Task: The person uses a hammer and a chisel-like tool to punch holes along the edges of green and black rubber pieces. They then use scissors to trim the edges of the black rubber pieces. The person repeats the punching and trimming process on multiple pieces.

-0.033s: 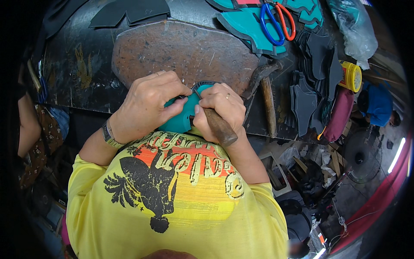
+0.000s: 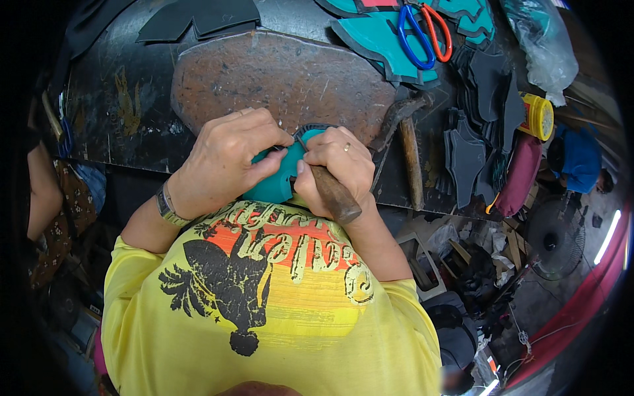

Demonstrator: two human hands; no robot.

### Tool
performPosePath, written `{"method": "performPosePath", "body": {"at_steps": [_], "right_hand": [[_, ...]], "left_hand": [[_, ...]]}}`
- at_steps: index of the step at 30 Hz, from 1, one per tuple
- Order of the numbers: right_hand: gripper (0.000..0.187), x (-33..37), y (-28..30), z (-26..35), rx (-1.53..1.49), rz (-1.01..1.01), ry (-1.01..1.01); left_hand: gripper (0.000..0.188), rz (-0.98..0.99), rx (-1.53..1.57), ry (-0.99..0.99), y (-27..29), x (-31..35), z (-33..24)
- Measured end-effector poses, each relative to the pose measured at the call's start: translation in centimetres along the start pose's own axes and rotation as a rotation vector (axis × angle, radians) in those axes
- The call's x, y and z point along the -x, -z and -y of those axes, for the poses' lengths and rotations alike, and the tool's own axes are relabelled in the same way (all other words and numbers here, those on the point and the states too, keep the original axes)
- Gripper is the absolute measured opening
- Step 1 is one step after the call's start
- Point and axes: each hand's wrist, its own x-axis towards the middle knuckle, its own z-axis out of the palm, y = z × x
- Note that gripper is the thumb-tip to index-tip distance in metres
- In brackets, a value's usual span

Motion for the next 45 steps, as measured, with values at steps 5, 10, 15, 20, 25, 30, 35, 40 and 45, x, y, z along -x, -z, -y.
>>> {"method": "performPosePath", "body": {"at_steps": [5, 10, 15, 20, 25, 30, 35, 40, 45], "right_hand": [[0.014, 0.0, 0.0, -0.2, -0.013, -0.003, -0.047], [0.015, 0.3, 1.6, 0.2, -0.098, -0.082, -0.189], [0.018, 1.0, 5.2, 1.2, 0.488, -0.292, -0.247], [0.03, 2.8, 7.6, 0.0, 0.827, -0.152, -0.52], [0.029, 2.8, 8.7, -0.9, 0.711, -0.171, -0.602], [0.028, 2.1, 8.2, 2.0, 0.421, -0.394, -0.587], [0.036, 1.8, 5.2, 3.2, 0.285, 0.194, -0.436], [0.03, 1.2, 4.9, 4.1, 0.276, -0.071, -0.214], [0.028, 1.3, 4.5, 3.8, 0.197, 0.14, -0.45]], "left_hand": [[0.02, 0.03, -0.003, -0.012, -0.2, 0.0, 0.1], [0.022, 0.018, -0.037, 0.012, -0.4, -0.1, 0.1], [0.017, -0.097, 0.089, 0.196, -0.6, 0.5, -0.8], [0.019, -0.056, -0.037, 0.112, -0.6, 0.5, -0.4], [0.019, -0.045, -0.051, 0.054, -0.7, 0.3, -0.1], [0.019, -0.063, -0.045, 0.072, -0.8, 0.4, -0.2], [0.018, -0.089, -0.023, 0.057, -1.0, 0.5, -0.1], [0.018, -0.104, -0.017, 0.067, -1.0, 0.6, -0.1], [0.019, -0.122, 0.003, 0.078, -1.1, 0.8, -0.1]]}}
